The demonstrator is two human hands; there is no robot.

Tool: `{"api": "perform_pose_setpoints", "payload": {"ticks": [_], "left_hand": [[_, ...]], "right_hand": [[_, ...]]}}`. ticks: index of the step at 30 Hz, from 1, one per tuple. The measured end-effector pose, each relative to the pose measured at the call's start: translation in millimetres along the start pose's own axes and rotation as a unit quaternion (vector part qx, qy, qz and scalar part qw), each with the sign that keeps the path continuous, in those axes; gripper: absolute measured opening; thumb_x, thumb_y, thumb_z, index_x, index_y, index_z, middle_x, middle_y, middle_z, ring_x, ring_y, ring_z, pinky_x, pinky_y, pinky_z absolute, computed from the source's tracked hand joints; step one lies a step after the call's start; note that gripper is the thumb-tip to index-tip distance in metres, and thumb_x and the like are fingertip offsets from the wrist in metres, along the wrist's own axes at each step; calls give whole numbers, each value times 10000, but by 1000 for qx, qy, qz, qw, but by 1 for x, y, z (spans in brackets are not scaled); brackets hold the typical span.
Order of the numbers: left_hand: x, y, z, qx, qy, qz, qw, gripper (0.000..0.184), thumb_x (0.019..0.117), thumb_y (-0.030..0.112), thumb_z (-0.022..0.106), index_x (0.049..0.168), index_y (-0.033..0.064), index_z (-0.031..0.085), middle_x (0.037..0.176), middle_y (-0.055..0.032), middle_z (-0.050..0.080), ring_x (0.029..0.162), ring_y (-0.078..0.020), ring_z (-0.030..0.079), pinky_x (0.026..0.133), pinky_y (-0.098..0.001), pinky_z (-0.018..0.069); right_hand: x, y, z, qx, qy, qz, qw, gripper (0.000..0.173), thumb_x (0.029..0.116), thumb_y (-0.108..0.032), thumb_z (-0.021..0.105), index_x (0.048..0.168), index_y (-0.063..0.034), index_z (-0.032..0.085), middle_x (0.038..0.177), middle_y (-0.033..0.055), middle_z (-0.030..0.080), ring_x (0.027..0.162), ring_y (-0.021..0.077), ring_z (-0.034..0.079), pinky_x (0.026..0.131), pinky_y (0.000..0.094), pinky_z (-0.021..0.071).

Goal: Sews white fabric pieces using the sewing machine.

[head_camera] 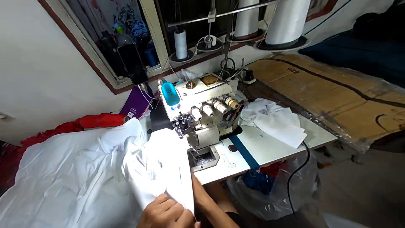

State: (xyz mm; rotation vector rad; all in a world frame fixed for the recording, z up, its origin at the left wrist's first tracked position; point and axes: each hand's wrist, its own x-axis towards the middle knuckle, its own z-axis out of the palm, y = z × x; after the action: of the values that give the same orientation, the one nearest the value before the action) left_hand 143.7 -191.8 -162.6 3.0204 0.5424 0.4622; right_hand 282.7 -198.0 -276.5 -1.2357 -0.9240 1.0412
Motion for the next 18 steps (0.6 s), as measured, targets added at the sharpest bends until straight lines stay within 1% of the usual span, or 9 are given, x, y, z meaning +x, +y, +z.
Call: {"api": "perform_pose_setpoints", "payload": {"ticks": [1, 3, 6, 9, 12, 14, 15, 16, 18], "left_hand": [[-6, -2, 2, 15, 4, -32, 999, 314, 983, 249, 588, 744, 60, 666, 613, -75, 609, 556, -220, 608, 563, -367, 487], [-14, -3, 9, 34, 17, -86, 996, 250, 979, 230, 607, 844, 47, 711, 693, -90, 641, 572, -215, 615, 524, -350, 492], [-6, 2, 6, 49, 29, -102, 993, 185, 956, 163, 616, 875, 42, 731, 791, -121, 682, 602, -222, 638, 512, -335, 502], [-3, 1, -1, 71, 19, -104, 992, 150, 912, 93, 620, 798, 40, 702, 899, -157, 697, 622, -228, 656, 500, -335, 525], [-10, 4, 6, 64, 37, -111, 991, 140, 895, 41, 605, 775, 32, 677, 869, -150, 683, 637, -221, 659, 512, -321, 533], [-7, 10, 14, 75, 68, -111, 989, 134, 880, 34, 604, 761, 40, 665, 804, -128, 674, 621, -208, 652, 501, -307, 521], [-4, 12, 15, 82, 78, -113, 987, 126, 871, 32, 606, 758, 44, 659, 782, -121, 668, 613, -204, 648, 495, -303, 515], [-2, 14, 16, 88, 86, -116, 986, 118, 863, 31, 608, 756, 46, 654, 762, -114, 656, 603, -202, 640, 487, -298, 505], [-1, 16, 18, 99, 98, -128, 982, 101, 857, 28, 608, 771, 47, 657, 732, -98, 633, 592, -189, 628, 485, -289, 499]], "right_hand": [[12, 7, -4, -32, 63, -48, 996, 211, 962, -109, 586, 1059, 29, 712, 901, 46, 731, 824, 41, 683, 774, 262, 571], [11, 13, -17, -82, 102, -188, 973, 239, 960, -90, 549, 1081, -20, 743, 1021, 42, 743, 947, 72, 699, 835, 260, 589], [-1, 2, -23, -152, 6, -348, 925, 248, 961, -179, 535, 958, -55, 749, 1133, 116, 719, 1113, 205, 647, 966, 330, 526], [-1, 5, -36, -278, -31, -359, 891, 522, 1070, -398, 387, 744, -125, 690, 877, 41, 717, 876, 198, 660, 784, 357, 520], [-2, 3, -44, -311, 66, -297, 901, 444, 1029, -331, 496, 697, -128, 709, 659, -21, 663, 652, 115, 625, 630, 310, 490], [7, -7, -37, -344, 151, -294, 879, 236, 917, -291, 643, 772, -125, 728, 659, -16, 653, 610, 108, 631, 571, 284, 522], [15, -13, -35, -350, 163, -312, 868, 142, 859, -238, 694, 877, -109, 750, 769, 6, 698, 689, 126, 671, 616, 292, 564], [24, -19, -35, -351, 149, -338, 860, 201, 818, -189, 721, 987, -90, 763, 928, 40, 735, 826, 160, 710, 703, 315, 600], [47, -26, -37, -358, 84, -397, 841, 238, 812, -141, 717, 1043, -116, 768, 1101, 48, 732, 999, 204, 696, 797, 345, 597]]}}
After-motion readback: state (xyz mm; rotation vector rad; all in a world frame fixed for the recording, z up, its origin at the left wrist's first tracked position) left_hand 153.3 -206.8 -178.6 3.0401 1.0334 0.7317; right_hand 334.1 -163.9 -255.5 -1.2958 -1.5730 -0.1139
